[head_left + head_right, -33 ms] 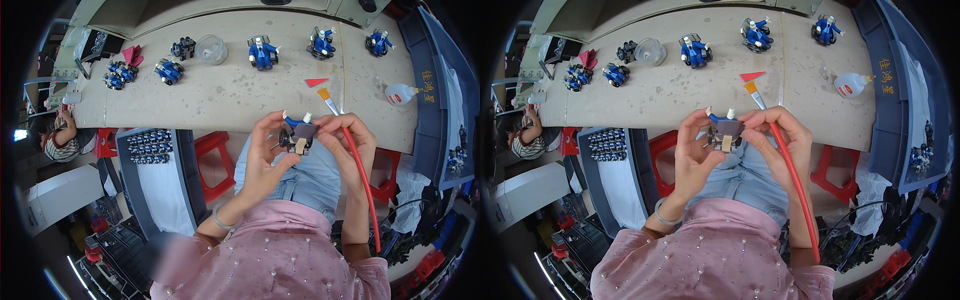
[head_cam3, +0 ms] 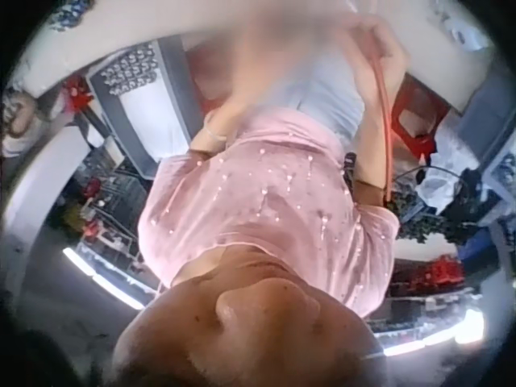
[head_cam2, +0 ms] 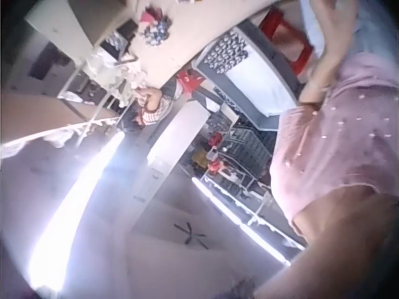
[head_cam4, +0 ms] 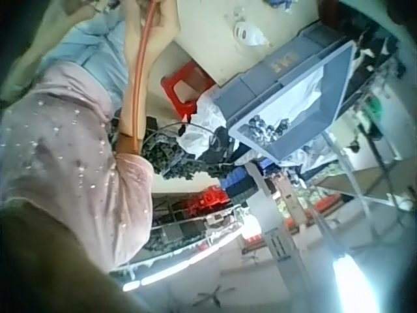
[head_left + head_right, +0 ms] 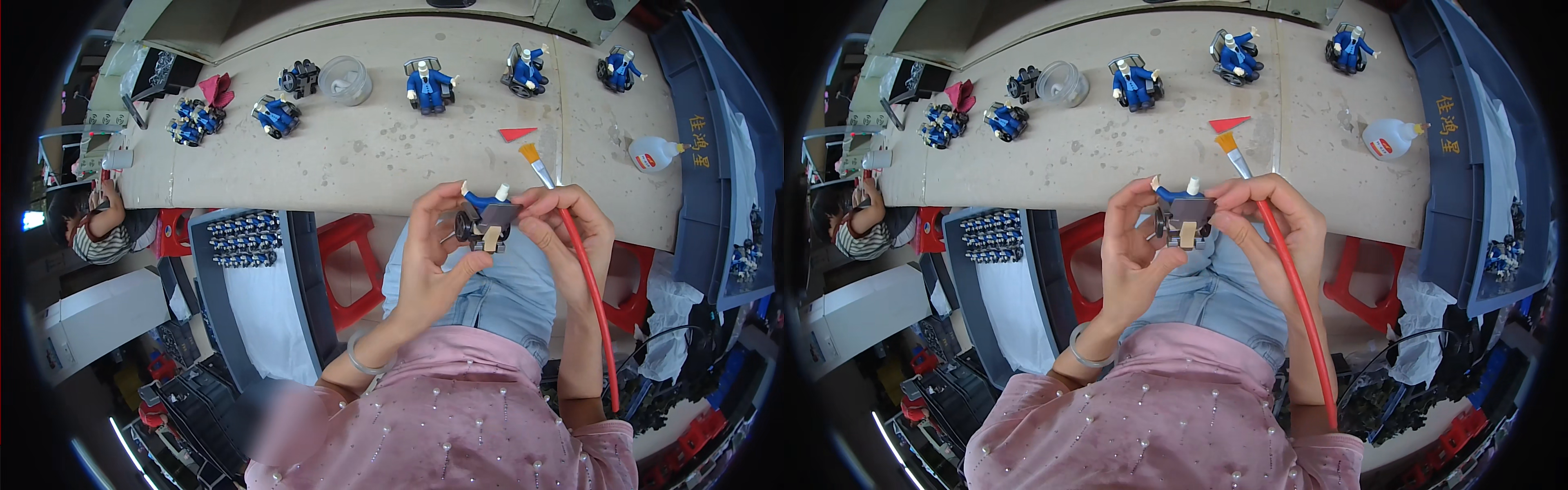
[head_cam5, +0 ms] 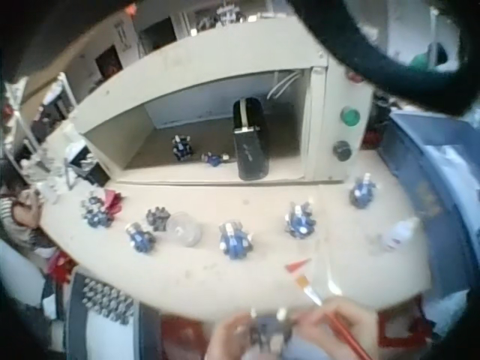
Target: The worker is assembling small blue robot-like toys by painting components, gluing pieces, and organizing them into trays.
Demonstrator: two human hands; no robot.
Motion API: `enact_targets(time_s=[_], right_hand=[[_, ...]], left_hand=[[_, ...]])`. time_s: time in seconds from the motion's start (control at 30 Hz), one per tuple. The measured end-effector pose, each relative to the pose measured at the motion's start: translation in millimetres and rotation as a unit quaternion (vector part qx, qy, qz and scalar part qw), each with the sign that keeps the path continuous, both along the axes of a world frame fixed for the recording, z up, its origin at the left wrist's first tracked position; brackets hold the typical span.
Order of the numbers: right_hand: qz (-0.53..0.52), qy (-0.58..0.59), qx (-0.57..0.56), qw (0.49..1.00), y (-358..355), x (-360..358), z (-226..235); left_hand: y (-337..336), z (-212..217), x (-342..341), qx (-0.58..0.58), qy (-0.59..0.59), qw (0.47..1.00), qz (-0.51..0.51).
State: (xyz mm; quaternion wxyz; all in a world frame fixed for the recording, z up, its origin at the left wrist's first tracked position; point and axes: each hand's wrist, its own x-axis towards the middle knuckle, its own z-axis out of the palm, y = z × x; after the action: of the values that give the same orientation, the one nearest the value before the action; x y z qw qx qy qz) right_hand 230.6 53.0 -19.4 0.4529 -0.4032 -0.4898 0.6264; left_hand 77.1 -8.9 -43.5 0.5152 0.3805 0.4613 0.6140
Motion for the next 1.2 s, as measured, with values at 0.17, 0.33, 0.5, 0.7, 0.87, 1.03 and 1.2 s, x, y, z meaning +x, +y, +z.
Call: enact_targets(time_s=[0.17, 0.33, 0.5, 0.7, 0.87, 1.03, 1.2], right_hand=[[-0.001, -0.018, -0.001, 1.0, -0.1, 0.6, -7.5], [-0.003, -0.028, -0.003, 1.0, -1.1, -0.9, -10.5], [0.01, -0.024, -0.054, 0.998, -0.1, -1.7, -7.4], [0.037, 0.008, -0.031, 0.999, -2.3, -8.1, -8.5], [0.07, 0.11, -0.078, 0.988, -2.7, -12.6, -10.6], [0.092, 0.199, -0.101, 0.97, -4.8, -13.9, -6.3], [0.074, 0.201, -0.119, 0.97, -8.7, -15.2, -8.9]], left_hand=[[-2.2, 0.7, -0.8, 0.018, 0.058, 0.998, 0.003], [-2.1, -1.3, 1.2, 0.012, 0.105, 0.994, 0.018], [-0.7, 2.6, 0.2, 0.057, 0.205, 0.976, 0.047], [-2.8, 4.8, -2.3, 0.145, 0.41, 0.898, 0.068], [1.0, 1.5, -6.7, 0.234, 0.468, 0.847, 0.097], [-2.8, -4.8, -2.4, 0.286, 0.42, 0.853, 0.117], [-3.8, -9.3, -0.7, 0.277, 0.371, 0.866, 0.189]])
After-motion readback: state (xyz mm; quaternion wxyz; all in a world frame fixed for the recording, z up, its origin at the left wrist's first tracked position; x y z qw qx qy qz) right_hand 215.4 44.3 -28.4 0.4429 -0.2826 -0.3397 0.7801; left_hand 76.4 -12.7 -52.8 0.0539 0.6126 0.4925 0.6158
